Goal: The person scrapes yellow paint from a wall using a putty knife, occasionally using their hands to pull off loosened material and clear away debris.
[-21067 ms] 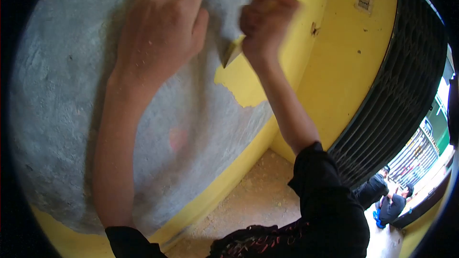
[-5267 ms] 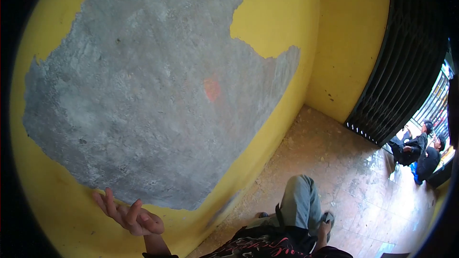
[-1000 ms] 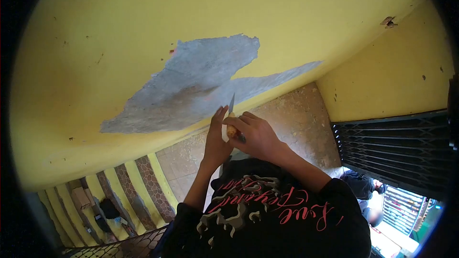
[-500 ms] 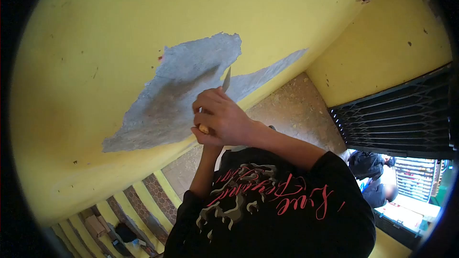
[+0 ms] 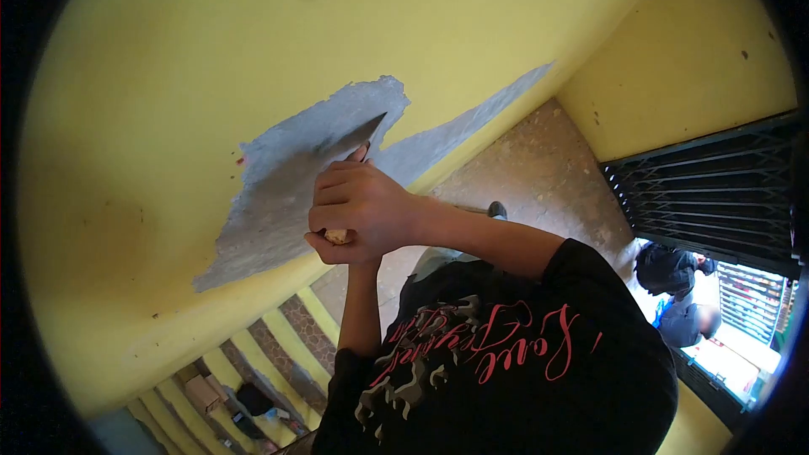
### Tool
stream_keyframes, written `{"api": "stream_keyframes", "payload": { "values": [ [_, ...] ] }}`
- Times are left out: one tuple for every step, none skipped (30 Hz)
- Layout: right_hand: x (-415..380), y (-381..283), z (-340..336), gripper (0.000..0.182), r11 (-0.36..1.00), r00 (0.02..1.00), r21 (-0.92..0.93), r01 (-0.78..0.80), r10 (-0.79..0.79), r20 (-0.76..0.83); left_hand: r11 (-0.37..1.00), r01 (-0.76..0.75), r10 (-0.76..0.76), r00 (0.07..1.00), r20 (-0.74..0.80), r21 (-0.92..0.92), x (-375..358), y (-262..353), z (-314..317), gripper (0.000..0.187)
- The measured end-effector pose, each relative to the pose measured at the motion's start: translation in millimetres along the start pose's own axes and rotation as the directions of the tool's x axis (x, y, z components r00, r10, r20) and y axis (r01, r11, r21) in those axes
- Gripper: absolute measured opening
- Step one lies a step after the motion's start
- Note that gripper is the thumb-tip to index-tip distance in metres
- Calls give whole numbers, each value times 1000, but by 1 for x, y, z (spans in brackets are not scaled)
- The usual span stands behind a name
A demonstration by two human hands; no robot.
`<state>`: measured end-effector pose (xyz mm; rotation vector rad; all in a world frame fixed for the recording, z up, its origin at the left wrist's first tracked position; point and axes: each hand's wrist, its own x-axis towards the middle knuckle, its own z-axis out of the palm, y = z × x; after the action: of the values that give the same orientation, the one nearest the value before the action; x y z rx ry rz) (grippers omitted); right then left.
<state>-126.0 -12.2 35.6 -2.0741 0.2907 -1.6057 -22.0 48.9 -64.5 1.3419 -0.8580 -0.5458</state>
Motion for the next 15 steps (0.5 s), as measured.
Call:
{"api": "stream_keyframes", "payload": {
  "values": [
    [1, 4, -2, 20, 1000, 1000, 9, -8, 8, -15, 1000, -9, 9, 1000, 8, 15, 3, 0, 2, 38],
    [1, 9, -6, 19, 1000, 1000, 24, -15, 16, -23, 999, -18, 18, 1000, 16, 34, 5, 0, 5, 37],
    [2, 14, -9, 19, 999, 999, 40, -23, 25, -29, 999, -27, 26, 999, 26, 46, 6, 0, 7, 36],
    [1, 19, -11, 19, 998, 999, 49, -32, 34, -38, 997, -36, 33, 998, 46, 65, 6, -1, 10, 35],
    [-1, 24, -12, 19, 998, 999, 55, -42, 43, -18, 995, -46, 40, 997, 66, 87, 5, 0, 12, 34],
    [-3, 26, -12, 19, 997, 999, 62, -51, 51, 3, 993, -54, 45, 995, 85, 106, 6, 0, 14, 33],
    [-3, 26, -11, 19, 996, 998, 67, -56, 56, -5, 988, -71, 55, 992, 112, 140, 4, 0, 14, 33],
    [-2, 24, -9, 19, 998, 999, 59, -17, 19, -32, 980, -88, 63, 988, 144, 176, 5, 2, 13, 32],
    [0, 22, -8, 19, 999, 998, 47, 22, -19, -59, 965, -119, 76, 980, 185, 232, 3, 6, 10, 31],
    [3, 17, -11, 19, 999, 998, 48, 19, -15, -68, 935, -177, 105, 965, 240, 306, -1, 11, 4, 30],
    [8, 11, -17, 20, 998, 999, 56, 37, -36, -13, 891, -245, 130, 945, 301, 383, -3, 21, -2, 29],
    [11, 6, -21, 20, 996, 997, 65, 54, -57, 42, 833, -326, 165, 917, 362, 447, -4, 32, -8, 29],
    [12, 4, -23, 20, 996, 998, 67, 52, -55, 36, 758, -419, 198, 878, 436, 500, -4, 46, -14, 28],
    [13, 3, -25, 19, 993, 997, 94, 67, -71, 42, 689, -497, 231, 840, 491, 527, -2, 58, -18, 27],
    [14, 4, -26, 19, 989, 995, 120, 83, -89, 46, 632, -547, 264, 818, 511, 549, 2, 71, -20, 26]
  ]
}}
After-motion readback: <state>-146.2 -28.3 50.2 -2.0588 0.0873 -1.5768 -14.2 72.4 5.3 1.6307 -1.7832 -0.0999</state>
